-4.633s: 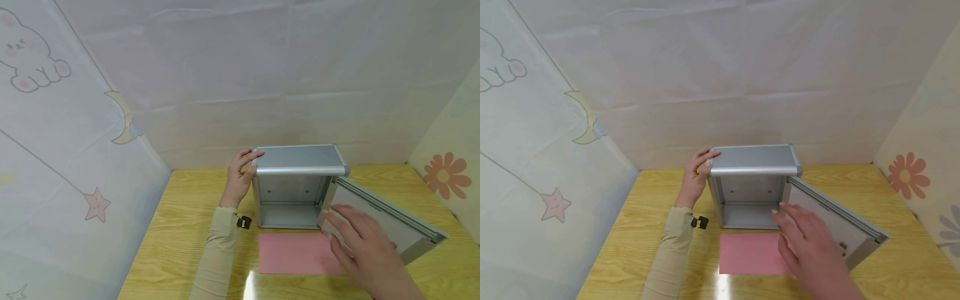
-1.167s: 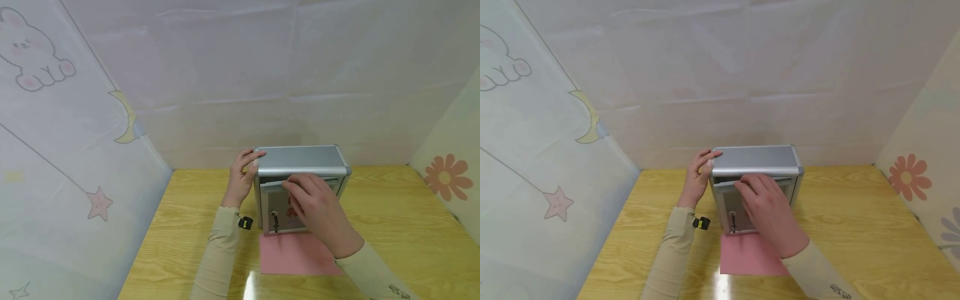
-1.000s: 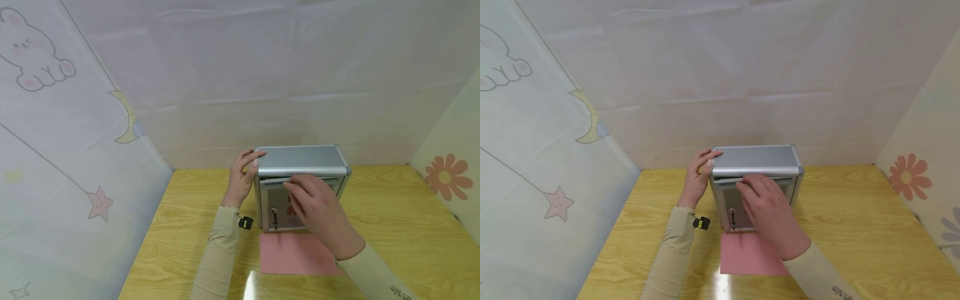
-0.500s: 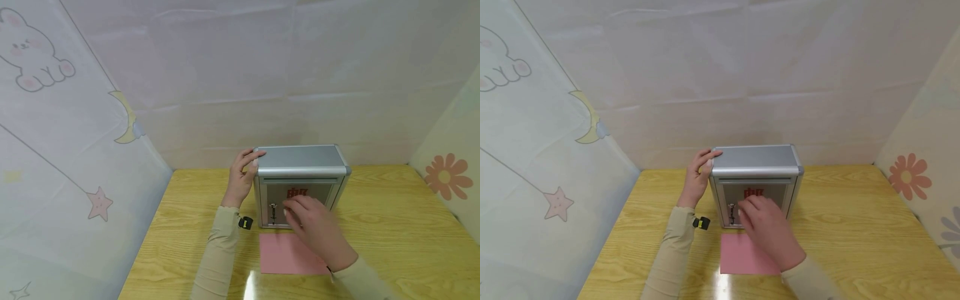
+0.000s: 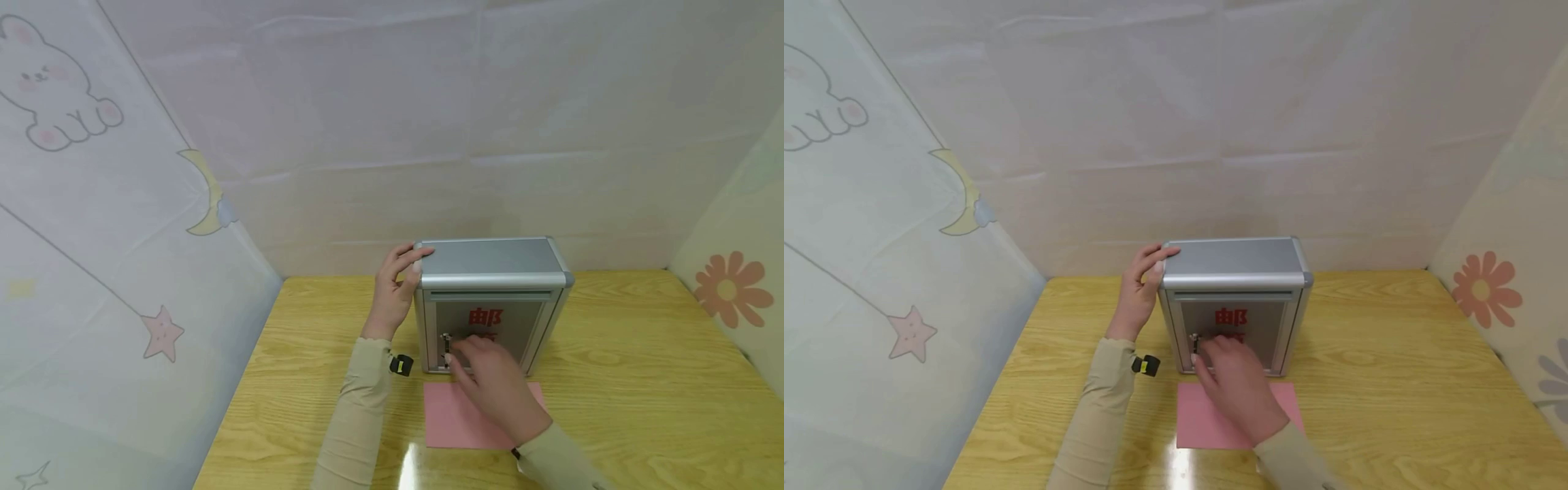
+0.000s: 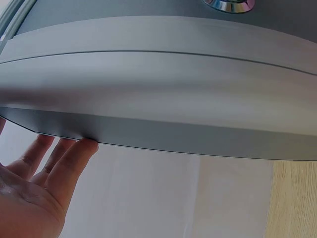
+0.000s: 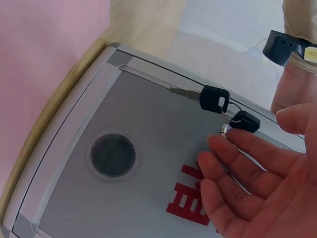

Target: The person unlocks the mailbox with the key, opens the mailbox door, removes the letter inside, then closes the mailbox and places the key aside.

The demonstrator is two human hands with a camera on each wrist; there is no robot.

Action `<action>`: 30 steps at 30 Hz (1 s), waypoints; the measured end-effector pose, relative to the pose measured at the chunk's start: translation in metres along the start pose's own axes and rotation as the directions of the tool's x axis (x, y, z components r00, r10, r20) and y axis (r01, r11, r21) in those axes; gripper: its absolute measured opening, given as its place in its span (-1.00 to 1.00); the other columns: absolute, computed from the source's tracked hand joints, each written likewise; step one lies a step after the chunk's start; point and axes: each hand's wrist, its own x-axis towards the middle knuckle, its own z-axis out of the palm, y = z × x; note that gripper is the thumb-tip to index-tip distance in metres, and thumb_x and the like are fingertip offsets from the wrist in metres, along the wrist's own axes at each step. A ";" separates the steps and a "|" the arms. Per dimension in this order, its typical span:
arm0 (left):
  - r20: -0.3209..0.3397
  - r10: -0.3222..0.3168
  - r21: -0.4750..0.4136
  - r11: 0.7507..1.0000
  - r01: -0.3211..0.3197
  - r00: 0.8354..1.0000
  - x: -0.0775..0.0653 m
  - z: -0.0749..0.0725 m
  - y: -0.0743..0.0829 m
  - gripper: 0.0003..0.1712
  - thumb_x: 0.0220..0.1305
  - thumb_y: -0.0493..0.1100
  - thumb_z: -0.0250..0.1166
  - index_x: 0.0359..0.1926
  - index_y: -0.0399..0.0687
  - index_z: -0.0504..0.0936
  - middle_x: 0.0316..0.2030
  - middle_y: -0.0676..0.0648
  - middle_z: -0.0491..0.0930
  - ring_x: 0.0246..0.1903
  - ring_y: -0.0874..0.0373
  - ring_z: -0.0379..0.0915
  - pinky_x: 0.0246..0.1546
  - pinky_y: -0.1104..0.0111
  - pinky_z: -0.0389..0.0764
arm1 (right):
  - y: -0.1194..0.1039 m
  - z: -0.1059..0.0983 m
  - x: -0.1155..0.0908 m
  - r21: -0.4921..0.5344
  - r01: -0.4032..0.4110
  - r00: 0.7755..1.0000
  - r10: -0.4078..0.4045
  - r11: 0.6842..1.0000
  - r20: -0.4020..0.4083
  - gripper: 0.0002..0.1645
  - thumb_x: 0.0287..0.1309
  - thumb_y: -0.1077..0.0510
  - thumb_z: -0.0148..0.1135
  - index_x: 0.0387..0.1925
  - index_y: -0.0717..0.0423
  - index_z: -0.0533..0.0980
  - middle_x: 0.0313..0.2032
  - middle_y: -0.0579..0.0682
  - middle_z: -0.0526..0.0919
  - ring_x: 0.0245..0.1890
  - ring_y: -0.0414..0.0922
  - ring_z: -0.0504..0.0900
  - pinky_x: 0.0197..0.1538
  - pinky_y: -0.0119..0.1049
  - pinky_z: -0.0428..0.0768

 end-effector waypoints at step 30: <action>-0.007 0.019 -0.001 1.000 -0.019 1.000 -0.001 -0.001 0.001 -0.44 0.37 0.31 -0.02 0.15 0.16 0.60 0.21 0.11 0.34 0.23 0.20 0.22 -0.27 0.19 0.55 | -0.009 0.016 0.008 0.196 -0.306 0.949 0.283 0.932 0.138 -0.61 0.35 0.02 0.12 -0.04 0.26 0.58 -0.10 0.11 0.63 -0.12 0.04 0.62 -0.06 -0.02 0.54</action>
